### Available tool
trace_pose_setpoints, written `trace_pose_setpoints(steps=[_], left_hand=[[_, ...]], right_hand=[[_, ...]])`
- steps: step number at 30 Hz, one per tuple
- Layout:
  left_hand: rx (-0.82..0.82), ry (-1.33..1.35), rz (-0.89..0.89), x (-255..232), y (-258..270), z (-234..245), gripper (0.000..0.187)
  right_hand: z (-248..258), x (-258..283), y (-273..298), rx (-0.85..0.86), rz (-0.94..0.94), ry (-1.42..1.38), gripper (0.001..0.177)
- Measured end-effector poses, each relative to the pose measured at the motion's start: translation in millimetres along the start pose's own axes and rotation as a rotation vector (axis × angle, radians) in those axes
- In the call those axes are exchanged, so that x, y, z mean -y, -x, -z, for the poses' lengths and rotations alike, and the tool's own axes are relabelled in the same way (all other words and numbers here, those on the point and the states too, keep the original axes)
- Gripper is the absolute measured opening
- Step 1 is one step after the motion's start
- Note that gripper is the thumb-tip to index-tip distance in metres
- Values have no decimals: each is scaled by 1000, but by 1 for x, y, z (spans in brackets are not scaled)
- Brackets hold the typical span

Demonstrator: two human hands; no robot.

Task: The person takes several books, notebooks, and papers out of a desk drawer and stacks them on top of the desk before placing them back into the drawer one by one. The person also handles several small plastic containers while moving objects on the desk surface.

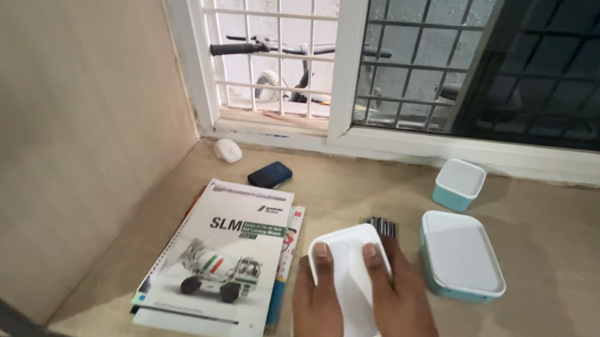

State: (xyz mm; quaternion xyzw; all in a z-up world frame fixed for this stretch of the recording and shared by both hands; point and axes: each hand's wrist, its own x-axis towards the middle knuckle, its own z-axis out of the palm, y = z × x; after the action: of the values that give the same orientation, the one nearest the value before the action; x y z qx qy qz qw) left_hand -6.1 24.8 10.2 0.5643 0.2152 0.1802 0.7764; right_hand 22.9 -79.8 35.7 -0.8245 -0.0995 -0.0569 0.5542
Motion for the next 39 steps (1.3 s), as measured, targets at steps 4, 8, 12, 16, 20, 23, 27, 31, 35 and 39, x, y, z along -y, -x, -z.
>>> trace_pose_setpoints(steps=[4, 8, 12, 16, 20, 23, 27, 31, 35, 39], left_hand=[[183, 124, -198, 1, -12, -26, 53], [240, -93, -560, 6, -37, -56, 57], [166, -308, -660, 14, -91, -88, 39], [119, -454, -610, 37, -151, -119, 32], [115, -492, -446, 66, -206, -145, 29], [97, -511, -377, 85, -235, -157, 29], [35, -640, -240, 92, -261, -168, 29], [5, -766, -144, 94, -273, -170, 33], [-6, -791, -150, 92, -276, -176, 32], [-23, -800, -270, 105, -276, -181, 32]], right_hand=[[19, -5, -34, -58, -176, -56, 51], [42, -17, -78, -96, -315, -482, 51], [54, -45, -130, 5, -474, -448, 47], [44, -97, -202, 165, -323, -370, 49], [42, -122, -248, 158, -236, 66, 49], [48, -115, -265, 50, -8, 643, 50], [78, -136, -286, -205, -91, 801, 51], [129, -226, -339, -224, -2, 999, 87], [143, -291, -370, 44, -252, 614, 101], [135, -272, -352, 181, -205, 592, 95]])
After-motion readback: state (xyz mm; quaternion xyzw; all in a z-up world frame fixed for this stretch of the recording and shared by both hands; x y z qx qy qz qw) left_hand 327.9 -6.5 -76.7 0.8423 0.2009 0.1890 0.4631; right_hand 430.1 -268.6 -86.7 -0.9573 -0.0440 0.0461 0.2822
